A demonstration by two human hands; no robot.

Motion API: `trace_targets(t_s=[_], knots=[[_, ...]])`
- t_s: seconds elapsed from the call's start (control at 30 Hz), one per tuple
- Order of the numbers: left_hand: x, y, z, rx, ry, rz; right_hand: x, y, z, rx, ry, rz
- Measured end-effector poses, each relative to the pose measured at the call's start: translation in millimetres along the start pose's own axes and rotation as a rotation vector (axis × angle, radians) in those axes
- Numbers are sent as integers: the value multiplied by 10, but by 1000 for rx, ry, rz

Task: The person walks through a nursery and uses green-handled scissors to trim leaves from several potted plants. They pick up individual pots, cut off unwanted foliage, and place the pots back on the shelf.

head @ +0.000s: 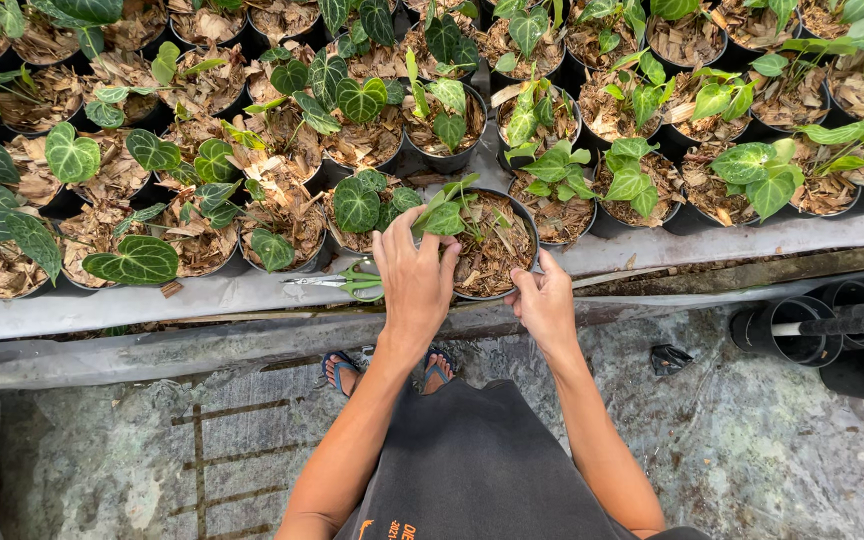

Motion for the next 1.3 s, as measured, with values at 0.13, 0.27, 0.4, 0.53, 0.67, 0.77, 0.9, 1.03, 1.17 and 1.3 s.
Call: trace_targets(t_s=[0.13,0.27,0.4,0.53,0.67,0.77,0.9,1.03,1.17,1.3], knots=[[-18,26,52,18,-14,-4,-19,-13,-43,7,7,1],[-18,83,33,-40,9,23,-35,-70,-27,-24,23,1],[9,103,-11,-94,-10,56,-66,-156,-18,-18,64,-19],[-13,67,-98,-81,6,29,-83,-202,-26,-46,76,-4],[-7,56,-104,-97,-22,54,-108,-232,-36,-53,82,3],[28,43,-117,-116,-33,50,-113,-246,-32,-43,78,2],[90,18,-128,-117,-32,29,-107,-257,-48,-56,91,1],[113,36,-127,-138,-57,29,-107,-278,-66,-25,96,-9],[37,119,-118,-203,-37,119,-101,-244,-36,-5,83,7],[-207,294,76,-321,15,327,-40,-140,107,43,50,13]])
Point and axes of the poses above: each hand's wrist, its own x-axis towards the middle knuckle, its own y-axis out of the back of the hand, z = x × y, the point moved 7 cm from there along x, towards the middle knuckle, and after that the axes turned 11 degrees about x, right-handed, at the moved point
